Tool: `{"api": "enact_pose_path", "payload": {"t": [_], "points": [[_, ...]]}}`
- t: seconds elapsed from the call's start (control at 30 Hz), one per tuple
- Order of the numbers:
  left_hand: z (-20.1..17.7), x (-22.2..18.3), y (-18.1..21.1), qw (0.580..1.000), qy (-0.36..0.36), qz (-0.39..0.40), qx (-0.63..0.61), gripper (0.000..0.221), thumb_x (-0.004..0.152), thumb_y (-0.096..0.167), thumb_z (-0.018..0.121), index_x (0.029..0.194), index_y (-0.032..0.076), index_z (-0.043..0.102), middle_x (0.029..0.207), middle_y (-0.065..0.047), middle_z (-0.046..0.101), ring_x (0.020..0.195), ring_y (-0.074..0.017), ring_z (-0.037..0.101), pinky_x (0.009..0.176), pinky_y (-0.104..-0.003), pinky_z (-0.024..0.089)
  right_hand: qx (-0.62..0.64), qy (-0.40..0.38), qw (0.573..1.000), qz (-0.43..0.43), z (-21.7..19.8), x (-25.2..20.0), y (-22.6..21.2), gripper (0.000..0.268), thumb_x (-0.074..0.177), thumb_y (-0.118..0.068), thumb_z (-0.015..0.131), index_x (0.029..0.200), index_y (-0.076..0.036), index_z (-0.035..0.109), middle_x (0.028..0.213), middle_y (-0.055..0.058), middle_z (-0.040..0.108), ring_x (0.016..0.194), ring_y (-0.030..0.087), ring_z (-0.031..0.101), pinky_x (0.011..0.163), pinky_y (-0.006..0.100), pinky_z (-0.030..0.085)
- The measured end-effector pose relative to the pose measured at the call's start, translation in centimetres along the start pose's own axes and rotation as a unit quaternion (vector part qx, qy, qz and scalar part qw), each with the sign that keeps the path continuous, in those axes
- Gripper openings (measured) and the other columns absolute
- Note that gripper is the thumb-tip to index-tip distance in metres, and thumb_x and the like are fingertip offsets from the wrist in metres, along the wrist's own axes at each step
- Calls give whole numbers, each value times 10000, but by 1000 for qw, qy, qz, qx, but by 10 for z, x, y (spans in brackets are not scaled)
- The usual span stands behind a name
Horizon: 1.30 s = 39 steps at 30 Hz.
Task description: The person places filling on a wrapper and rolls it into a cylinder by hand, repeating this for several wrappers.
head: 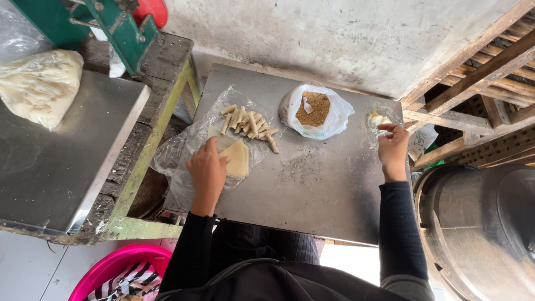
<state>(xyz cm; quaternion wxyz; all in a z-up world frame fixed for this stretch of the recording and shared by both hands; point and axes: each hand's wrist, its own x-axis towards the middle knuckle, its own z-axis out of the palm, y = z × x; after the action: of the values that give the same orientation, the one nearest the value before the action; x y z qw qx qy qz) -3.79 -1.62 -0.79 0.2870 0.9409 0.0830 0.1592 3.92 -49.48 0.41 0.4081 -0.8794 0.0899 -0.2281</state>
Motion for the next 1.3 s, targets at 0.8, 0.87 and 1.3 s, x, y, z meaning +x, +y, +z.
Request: {"api": "enact_pose_path", "payload": {"t": [0.8,0.87,1.3], "points": [[24,-56,119,911,-173,96,-362,378,930,69,694,1289,20,587,959,-150,773,720,-213,767,593,-316,585,361,-188,908,97,35,-184,-121,534,946,3,596,1428,-98,388,1260,128,584,1042,193,650,869,341,548],[29,-64,119,903,-219,54,-366,407,914,66,695,1299,16,570,1001,-168,769,729,-221,774,605,-321,587,338,-190,914,120,40,-186,-118,595,913,16,623,1438,-85,361,1255,149,564,950,225,647,788,355,534],[20,-70,122,894,-204,109,-383,488,941,40,622,1409,62,485,1189,-202,738,789,-274,768,677,-347,588,328,-106,938,39,43,-190,-120,642,916,66,661,1475,-63,371,1215,137,591,916,133,638,785,273,555]]}}
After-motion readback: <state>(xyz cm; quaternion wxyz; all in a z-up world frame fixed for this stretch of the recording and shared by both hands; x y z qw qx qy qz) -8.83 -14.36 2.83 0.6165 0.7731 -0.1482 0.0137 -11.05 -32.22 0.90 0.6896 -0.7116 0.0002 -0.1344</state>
